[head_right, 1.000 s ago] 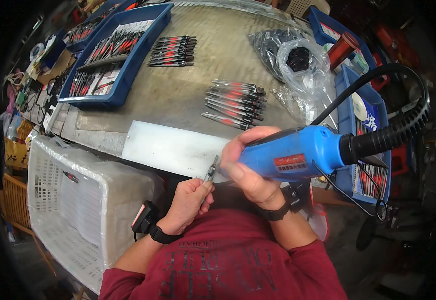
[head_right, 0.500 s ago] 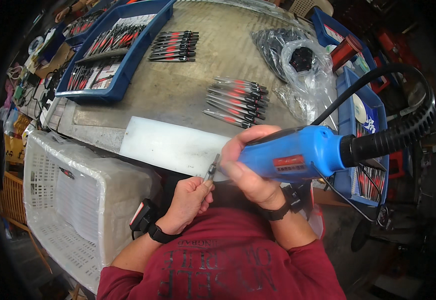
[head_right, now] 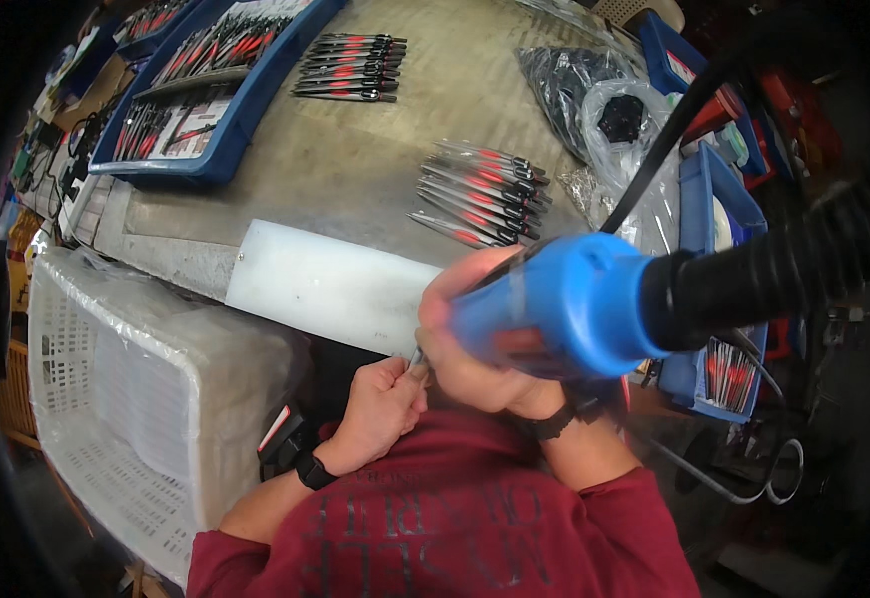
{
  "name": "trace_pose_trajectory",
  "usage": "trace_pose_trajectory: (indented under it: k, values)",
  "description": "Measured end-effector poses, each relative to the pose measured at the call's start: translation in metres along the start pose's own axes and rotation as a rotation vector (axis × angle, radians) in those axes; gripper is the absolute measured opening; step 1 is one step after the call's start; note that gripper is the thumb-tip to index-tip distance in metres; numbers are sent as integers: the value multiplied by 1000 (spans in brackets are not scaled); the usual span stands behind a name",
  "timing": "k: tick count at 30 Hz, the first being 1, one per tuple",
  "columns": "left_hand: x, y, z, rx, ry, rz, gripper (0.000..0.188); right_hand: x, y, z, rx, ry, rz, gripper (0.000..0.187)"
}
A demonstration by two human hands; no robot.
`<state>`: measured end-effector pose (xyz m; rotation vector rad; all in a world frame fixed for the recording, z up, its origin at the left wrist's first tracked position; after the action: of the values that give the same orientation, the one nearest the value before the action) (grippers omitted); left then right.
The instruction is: The person repeatedly picks up pens from a table, applies hot glue to the tip of each pen using a glue gun, and places the pen back on the table. This cycle is performed continuously throughout the clip.
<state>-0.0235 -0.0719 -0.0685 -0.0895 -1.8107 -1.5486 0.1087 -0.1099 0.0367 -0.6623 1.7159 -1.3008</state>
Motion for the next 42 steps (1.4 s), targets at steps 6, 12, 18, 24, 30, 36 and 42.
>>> trace_pose_trajectory:
  k: [6,12,18,24,30,36,42]
  values:
    - [2,2,-1,34,-4,-10,29,-5,-3,0,-160,-25,39,27]
    - [3,1,-3,123,-34,-47,20,6,-11,2,37,8,152,36]
    - [2,1,-3,118,-25,-57,19,5,-9,2,-195,42,120,40]
    - [1,-1,-3,125,-34,-64,19,4,-8,-2,-229,87,81,40]
    - [2,-1,-3,135,-34,-61,20,4,-9,-3,-245,90,97,40]
    - [1,0,-3,117,-27,-76,20,4,-8,-4,-233,92,105,40]
    - [1,1,0,-2,42,-82,27,4,-7,-8,-173,44,69,43]
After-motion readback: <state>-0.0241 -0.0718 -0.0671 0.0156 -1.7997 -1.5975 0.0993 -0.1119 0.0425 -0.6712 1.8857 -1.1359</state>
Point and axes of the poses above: each hand's wrist, its own x-axis away from the middle knuckle, its own z-axis out of the back of the hand, y = z × x, the point moved 4 cm from there along -x, towards the middle knuckle, and after that the axes turned 10 degrees about -x, right-handed, at the moved point
